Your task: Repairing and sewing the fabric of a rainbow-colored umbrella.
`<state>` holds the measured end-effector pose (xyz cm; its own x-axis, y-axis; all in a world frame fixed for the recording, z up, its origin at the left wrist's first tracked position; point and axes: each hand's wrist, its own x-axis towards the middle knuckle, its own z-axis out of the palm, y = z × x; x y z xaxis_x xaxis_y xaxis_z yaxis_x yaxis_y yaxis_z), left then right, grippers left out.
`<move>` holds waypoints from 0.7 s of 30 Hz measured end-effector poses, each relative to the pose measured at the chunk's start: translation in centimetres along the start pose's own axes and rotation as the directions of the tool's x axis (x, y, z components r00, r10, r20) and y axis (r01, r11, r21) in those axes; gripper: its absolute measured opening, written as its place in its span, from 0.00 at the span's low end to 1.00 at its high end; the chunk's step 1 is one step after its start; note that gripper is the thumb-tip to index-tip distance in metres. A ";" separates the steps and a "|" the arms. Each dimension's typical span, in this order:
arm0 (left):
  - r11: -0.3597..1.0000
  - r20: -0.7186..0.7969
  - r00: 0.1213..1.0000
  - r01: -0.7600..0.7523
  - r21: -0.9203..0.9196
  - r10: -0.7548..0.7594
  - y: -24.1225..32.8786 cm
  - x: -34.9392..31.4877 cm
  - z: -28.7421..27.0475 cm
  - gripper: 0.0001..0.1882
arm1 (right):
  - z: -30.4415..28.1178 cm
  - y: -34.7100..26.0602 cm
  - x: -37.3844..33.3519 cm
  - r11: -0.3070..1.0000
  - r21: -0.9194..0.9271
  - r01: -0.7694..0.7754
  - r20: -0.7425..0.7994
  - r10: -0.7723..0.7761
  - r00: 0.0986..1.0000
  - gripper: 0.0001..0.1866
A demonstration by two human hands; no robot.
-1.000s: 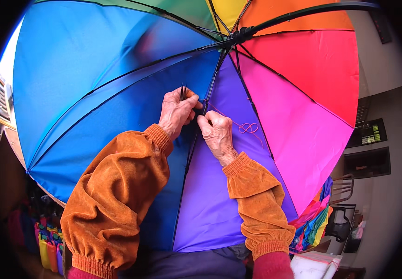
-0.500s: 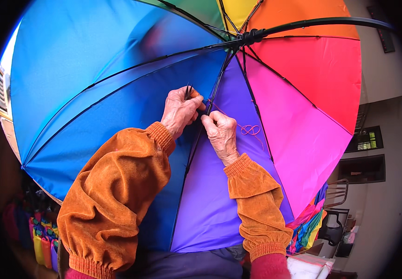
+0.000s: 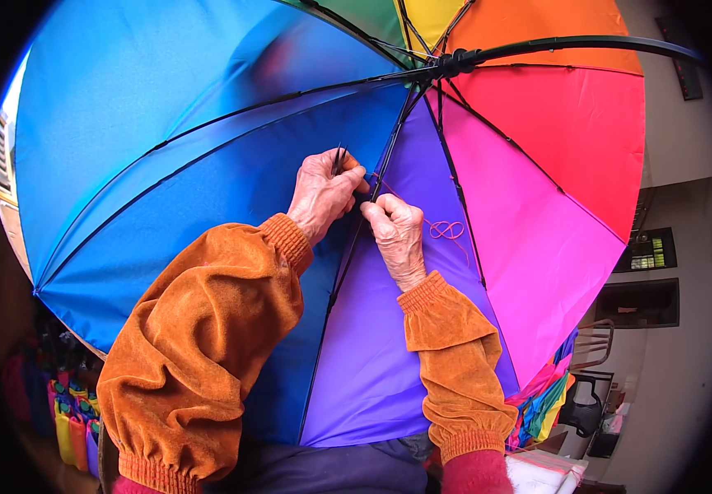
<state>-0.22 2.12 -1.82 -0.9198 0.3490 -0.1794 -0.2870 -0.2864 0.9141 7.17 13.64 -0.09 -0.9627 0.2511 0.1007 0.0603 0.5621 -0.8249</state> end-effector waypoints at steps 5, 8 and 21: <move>0.993 -0.011 0.996 -0.092 0.080 0.093 -0.8 0.4 0.0 0.05 | 0.1 -0.7 -0.1 0.992 0.100 -0.075 0.018 0.074 0.997 0.14; 0.982 -0.011 0.990 -0.139 0.129 0.142 -0.9 0.2 0.1 0.05 | 0.0 -0.7 -0.1 0.994 0.084 -0.072 0.015 0.071 0.997 0.14; 0.967 -0.060 0.979 -0.183 0.179 0.197 -1.1 0.7 0.2 0.06 | 0.2 -1.1 -0.1 0.990 0.069 -0.122 -0.006 0.123 0.992 0.15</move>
<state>-0.44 2.86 -2.91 -0.9728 0.2312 -0.0175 -0.0607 -0.1809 0.9816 7.20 12.83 0.73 -0.9465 0.3228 0.0017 0.1592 0.4713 -0.8675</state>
